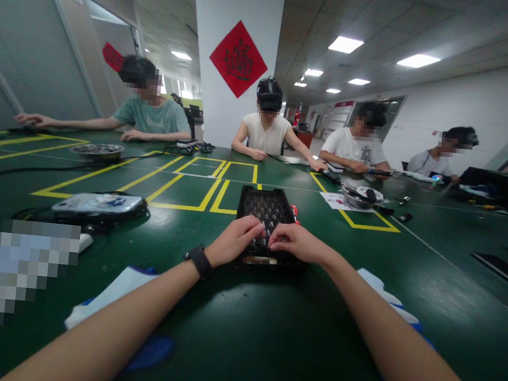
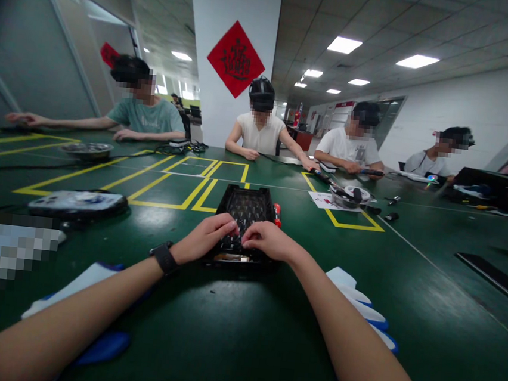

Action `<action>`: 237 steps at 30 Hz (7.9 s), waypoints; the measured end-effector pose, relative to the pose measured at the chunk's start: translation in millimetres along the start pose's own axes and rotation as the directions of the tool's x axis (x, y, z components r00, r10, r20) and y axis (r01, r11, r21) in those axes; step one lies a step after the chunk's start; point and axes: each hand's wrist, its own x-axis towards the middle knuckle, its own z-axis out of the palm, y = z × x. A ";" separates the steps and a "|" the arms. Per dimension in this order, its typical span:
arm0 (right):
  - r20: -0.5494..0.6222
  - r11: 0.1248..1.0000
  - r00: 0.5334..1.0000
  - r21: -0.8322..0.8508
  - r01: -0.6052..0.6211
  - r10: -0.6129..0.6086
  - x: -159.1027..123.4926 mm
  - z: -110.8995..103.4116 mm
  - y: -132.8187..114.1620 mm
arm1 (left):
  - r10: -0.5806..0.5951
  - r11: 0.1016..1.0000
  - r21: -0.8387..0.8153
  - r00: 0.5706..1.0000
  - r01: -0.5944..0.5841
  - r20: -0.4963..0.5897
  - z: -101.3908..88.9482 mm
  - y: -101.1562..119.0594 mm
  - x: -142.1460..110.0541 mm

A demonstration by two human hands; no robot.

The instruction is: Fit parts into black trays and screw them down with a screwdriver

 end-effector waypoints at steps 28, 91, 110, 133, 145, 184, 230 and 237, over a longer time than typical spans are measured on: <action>0.058 0.968 0.989 -0.206 0.144 -0.135 0.7 4.1 1.8 | 0.065 0.998 0.016 0.991 -0.068 0.119 -0.2 -4.9 1.8; -0.723 0.942 0.608 0.203 -0.265 0.327 9.0 -6.4 57.4 | -0.391 0.920 -0.127 0.850 0.371 -0.352 3.7 -47.9 4.4; -0.552 0.724 0.815 0.633 0.275 0.173 8.9 19.1 -7.9 | -0.488 0.872 -0.191 0.784 0.450 -0.384 4.6 -56.3 4.6; -0.595 0.801 0.800 0.514 0.308 0.075 7.5 21.0 -12.2 | -0.074 0.997 -0.024 0.969 0.071 -0.234 -9.8 11.3 0.9; -0.501 0.780 0.865 0.548 0.303 0.016 10.0 25.6 -11.3 | -0.027 0.980 -0.193 0.996 0.044 0.089 2.0 4.4 8.5; -0.487 0.706 0.862 0.659 0.259 0.138 12.4 28.2 -8.1 | -0.076 0.986 -0.148 0.997 0.076 0.004 7.0 0.3 4.6; -0.478 0.711 0.877 0.632 0.307 0.046 11.5 28.7 -5.8 | -0.061 0.987 -0.146 0.998 0.061 0.002 7.2 0.6 3.8; -0.495 0.755 0.868 0.583 0.300 0.037 11.9 27.3 -4.4 | -0.066 0.976 -0.206 0.997 0.071 0.031 6.2 4.7 3.5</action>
